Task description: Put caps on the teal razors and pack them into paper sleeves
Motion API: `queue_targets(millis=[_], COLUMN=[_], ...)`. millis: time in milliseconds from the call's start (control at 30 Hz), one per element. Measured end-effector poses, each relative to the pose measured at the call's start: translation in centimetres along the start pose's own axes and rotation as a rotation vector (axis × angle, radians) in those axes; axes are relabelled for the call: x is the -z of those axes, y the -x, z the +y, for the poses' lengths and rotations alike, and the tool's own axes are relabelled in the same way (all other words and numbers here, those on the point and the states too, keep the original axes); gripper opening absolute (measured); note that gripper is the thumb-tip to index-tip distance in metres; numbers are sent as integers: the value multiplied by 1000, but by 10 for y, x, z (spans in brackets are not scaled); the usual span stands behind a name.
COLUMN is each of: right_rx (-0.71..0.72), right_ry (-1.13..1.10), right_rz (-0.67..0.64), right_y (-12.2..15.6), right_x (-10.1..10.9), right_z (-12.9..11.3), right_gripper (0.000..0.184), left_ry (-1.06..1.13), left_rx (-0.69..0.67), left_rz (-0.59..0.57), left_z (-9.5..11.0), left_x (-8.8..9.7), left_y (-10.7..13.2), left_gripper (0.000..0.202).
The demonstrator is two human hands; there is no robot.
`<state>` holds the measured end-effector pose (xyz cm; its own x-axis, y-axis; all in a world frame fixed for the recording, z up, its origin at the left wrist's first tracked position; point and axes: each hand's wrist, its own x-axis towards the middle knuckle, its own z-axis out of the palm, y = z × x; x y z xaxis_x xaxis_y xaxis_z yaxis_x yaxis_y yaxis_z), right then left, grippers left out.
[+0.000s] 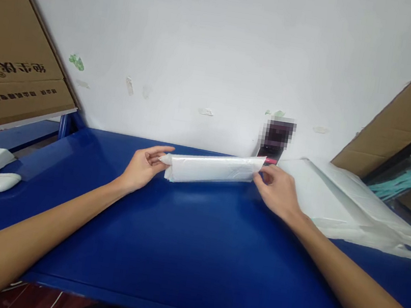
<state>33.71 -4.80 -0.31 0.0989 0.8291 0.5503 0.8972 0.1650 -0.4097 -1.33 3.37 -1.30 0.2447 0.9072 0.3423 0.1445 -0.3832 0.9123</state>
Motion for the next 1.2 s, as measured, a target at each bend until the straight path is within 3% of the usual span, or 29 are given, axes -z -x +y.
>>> queue_targets(millis=[100,300,433,567,767,867,1067,1200], right_rx=[-97,-248,-290,-343,-315,-296,-90,72], right_ry=[-96,-242,-233,-346,-708,-750,-569,-311], right_rz=[-25,-278,-356,-372,-271,-193,-3,-6], right_y=[1,4,4,6,-3,-16,-46,-59], right_x=[-1,2,3,-2,-17,-20,-8,10], right_z=[-1,0,4,-1,-28,-41,-62,-75], right_gripper=[29,45,54,62,56,50,42,42], left_ry=[-77,-299,-329,-424,-635,-699,-813,-863], left_rx=[-107,-231,-101,21,-175,-253,-219,-175], left_rz=[-34,-97,-101,-98,-157,-183,-380,-449], left_z=[2,8,11,6,4,7,1,-4], left_x=[-1,-2,-2,-3,-1,1,7,9], left_y=[1,8,10,9,9,9,9,11], left_gripper=[25,19,47,21,24,22,39,50])
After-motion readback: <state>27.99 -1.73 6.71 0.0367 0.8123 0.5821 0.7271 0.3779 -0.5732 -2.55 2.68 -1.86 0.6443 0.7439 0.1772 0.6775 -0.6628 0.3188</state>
